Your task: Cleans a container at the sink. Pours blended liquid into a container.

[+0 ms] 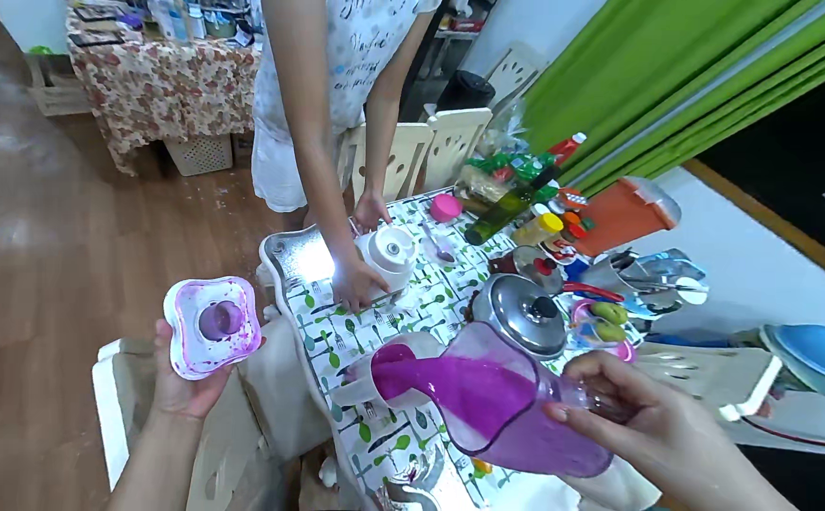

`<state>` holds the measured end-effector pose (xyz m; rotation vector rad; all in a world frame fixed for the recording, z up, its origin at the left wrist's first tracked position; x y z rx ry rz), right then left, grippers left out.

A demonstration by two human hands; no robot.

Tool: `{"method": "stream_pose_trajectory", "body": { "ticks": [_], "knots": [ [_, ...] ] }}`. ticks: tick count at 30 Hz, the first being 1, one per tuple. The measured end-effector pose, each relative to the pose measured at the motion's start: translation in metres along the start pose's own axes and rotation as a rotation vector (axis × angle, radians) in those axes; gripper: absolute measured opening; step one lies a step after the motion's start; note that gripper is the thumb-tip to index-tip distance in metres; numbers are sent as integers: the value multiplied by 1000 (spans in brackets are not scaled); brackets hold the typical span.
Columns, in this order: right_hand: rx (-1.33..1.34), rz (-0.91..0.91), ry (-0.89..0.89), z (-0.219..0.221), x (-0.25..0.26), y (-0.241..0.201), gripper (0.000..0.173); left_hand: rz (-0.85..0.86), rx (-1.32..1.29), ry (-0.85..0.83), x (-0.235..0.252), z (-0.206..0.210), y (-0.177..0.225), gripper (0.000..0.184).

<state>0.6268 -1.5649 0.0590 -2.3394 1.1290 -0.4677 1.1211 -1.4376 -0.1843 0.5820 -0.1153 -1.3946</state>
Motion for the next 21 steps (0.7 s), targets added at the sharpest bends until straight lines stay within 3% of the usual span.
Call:
{"method": "stream_pose_trajectory", "body": {
  "ticks": [3, 21],
  "knots": [
    [-115, -41, 13, 1, 8, -10, 52, -1, -20, -10, 1, 1, 0, 80],
    [-293, -221, -52, 8, 35, -40, 42, 13, -43, -1, -7, 3, 0, 74]
  ]
}}
Point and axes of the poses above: each hand's wrist, its own x-axis towards the middle knuckle, its own z-axis out of the palm, y = z × x, the point moved 3 cm from there along x, towards the middle knuckle, and after that the axes turned 11 degrees about -z, right-handed, at the moved point
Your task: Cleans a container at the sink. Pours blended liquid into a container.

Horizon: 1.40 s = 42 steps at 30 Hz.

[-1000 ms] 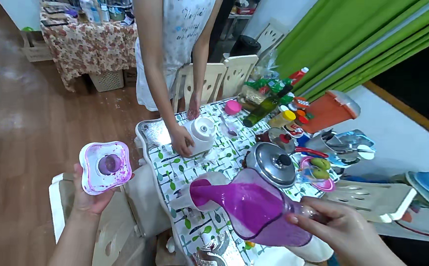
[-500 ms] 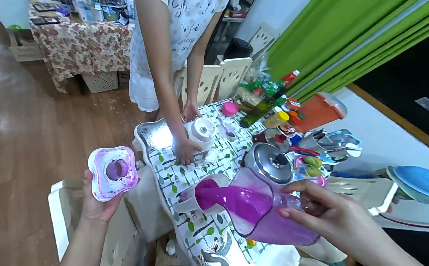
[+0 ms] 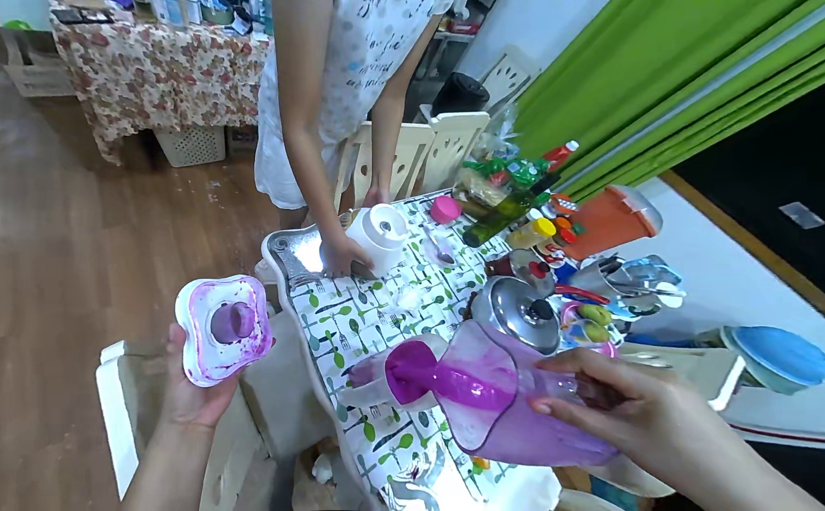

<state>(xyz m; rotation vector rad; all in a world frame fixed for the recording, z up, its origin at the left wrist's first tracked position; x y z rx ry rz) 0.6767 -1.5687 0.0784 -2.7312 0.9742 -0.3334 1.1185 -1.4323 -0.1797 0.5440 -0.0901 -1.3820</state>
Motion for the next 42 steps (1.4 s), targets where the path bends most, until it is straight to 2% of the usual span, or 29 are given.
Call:
{"method": "stream_pose_trajectory", "body": {
  "ticks": [8, 13, 21, 26, 33, 42],
  "knots": [
    [-95, -98, -113, 5, 35, -19, 42, 3, 3, 31, -1, 1, -1, 75],
    [-171, -187, -201, 13, 62, -36, 39, 23, 8, -41, 0, 2, -1, 73],
    [-278, -304, -282, 14, 78, -45, 40, 58, 19, -45, -4, 7, 3, 71],
    [-354, -344, -322, 7, 92, -59, 38, 37, 7, -66, -1, 6, 1, 71],
    [-462, -341, -518, 15, 113, -74, 35, -21, -27, -106, 1, 10, -4, 75],
    [-485, -373, -559, 30, 118, -81, 30, -118, -87, -167, 1, 10, -10, 86]
  ]
}}
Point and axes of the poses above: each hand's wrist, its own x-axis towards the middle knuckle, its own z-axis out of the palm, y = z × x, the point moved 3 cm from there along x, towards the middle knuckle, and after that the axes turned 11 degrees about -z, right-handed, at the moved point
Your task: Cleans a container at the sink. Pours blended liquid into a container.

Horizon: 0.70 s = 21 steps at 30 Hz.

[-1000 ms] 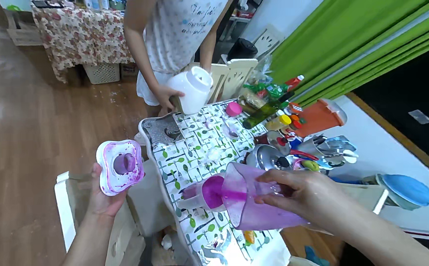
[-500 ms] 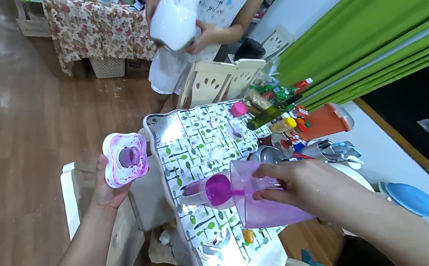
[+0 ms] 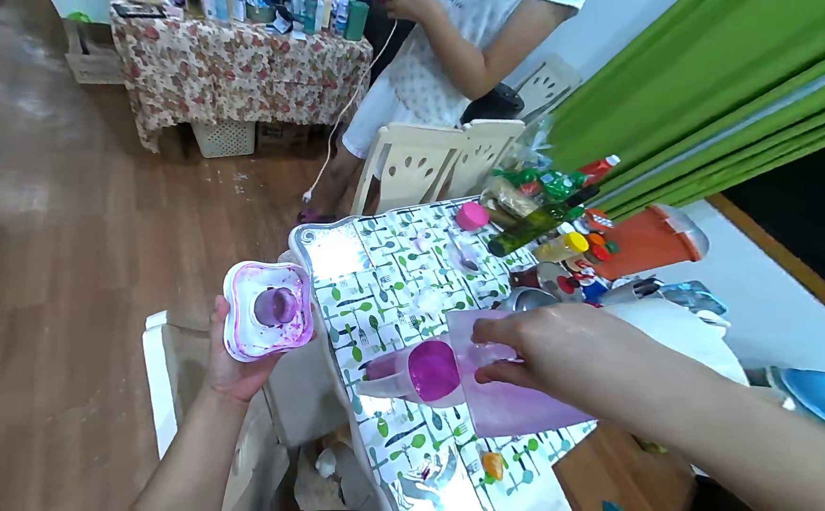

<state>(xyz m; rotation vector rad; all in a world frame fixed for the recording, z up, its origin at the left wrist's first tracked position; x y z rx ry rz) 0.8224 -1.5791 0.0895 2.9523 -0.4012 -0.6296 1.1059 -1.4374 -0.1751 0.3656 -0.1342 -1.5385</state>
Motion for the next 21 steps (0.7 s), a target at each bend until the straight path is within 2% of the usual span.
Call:
{"method": "stream_pose_trajectory", "body": {
  "ticks": [4, 21],
  "knots": [
    [-19, -23, -23, 1, 4, -5, 30, -3, -14, 2, -1, 6, 1, 81],
    [-32, 21, -191, -21, 23, -7, 32, 12, 34, -8, 2, 3, 3, 83]
  ]
}}
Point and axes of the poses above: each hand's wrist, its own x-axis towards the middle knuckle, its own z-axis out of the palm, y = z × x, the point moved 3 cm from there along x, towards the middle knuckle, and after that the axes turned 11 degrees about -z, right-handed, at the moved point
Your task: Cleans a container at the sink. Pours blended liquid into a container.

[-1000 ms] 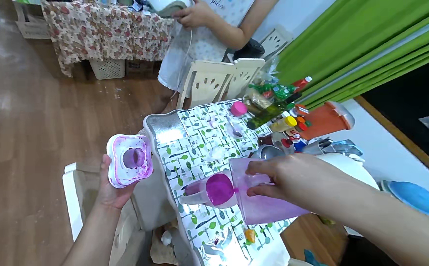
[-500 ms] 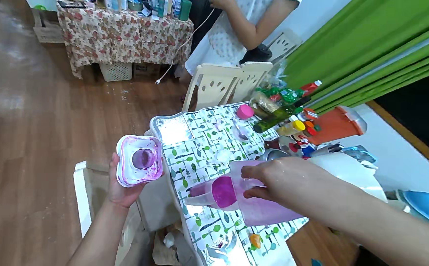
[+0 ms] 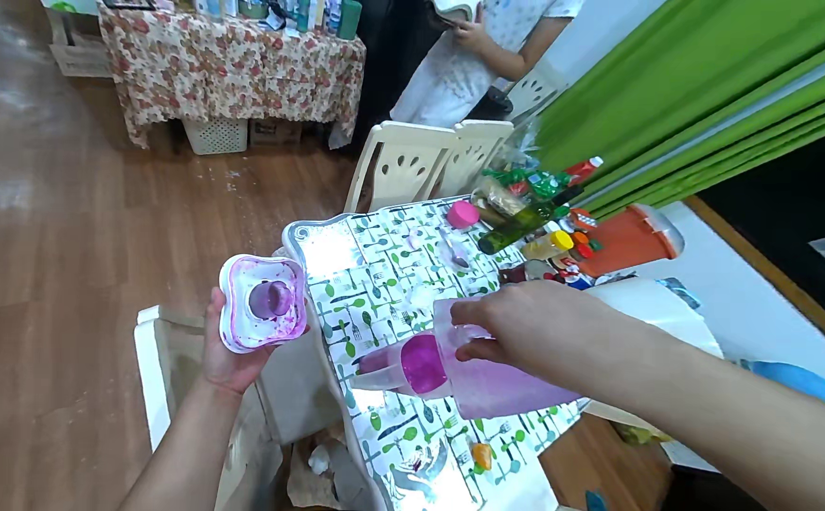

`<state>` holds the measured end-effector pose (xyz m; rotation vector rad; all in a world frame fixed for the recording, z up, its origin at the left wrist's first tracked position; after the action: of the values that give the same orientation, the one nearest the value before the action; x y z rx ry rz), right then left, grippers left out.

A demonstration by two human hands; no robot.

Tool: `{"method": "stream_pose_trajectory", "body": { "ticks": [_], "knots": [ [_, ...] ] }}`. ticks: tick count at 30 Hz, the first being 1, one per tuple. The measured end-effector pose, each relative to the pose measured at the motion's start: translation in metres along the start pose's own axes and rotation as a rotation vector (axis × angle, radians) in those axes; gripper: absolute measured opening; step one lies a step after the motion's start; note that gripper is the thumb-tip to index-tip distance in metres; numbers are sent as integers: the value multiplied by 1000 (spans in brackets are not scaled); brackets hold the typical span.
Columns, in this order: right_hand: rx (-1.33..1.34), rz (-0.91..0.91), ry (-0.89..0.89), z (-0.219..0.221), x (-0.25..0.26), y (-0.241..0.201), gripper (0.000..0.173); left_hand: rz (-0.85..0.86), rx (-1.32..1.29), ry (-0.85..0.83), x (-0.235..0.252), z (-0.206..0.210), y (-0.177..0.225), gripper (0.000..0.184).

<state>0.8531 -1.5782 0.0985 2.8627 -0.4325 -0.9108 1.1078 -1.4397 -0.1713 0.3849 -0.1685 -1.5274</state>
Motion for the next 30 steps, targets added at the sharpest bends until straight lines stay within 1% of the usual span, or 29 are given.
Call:
{"method": "stream_pose_trajectory", "body": {
  "ticks": [4, 9, 13, 21, 23, 26, 30],
  "knots": [
    [1, -1, 6, 1, -2, 0, 32, 13, 52, 17, 0, 5, 1, 84],
    [7, 6, -16, 1, -4, -2, 34, -2, 40, 11, 2, 1, 1, 83],
    [1, 9, 11, 1, -7, -4, 34, -4, 42, 2, 3, -2, -1, 83],
    [9, -12, 45, 3, -8, -7, 33, -10, 18, 36, 2, -2, -1, 83],
    [-3, -31, 88, 8, -10, -8, 31, -2, 13, 42, 2, -2, 0, 82],
    [-20, -65, 196, 18, -19, -7, 29, 8, 1, 30, 2, -3, 1, 81],
    [7, -39, 268, 29, -32, 0, 30, 6, 7, 38, 1, 0, 2, 78]
  ]
}}
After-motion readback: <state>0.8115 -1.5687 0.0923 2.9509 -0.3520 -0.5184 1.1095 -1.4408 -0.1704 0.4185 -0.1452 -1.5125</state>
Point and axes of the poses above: each hand's wrist, its own x-axis towards the middle knuckle, its own z-axis out of the palm, y = z × x, the point moved 3 cm from there along x, towards the middle knuckle, and after that the axes turned 11 degrees about -z, right-handed, at the moved point
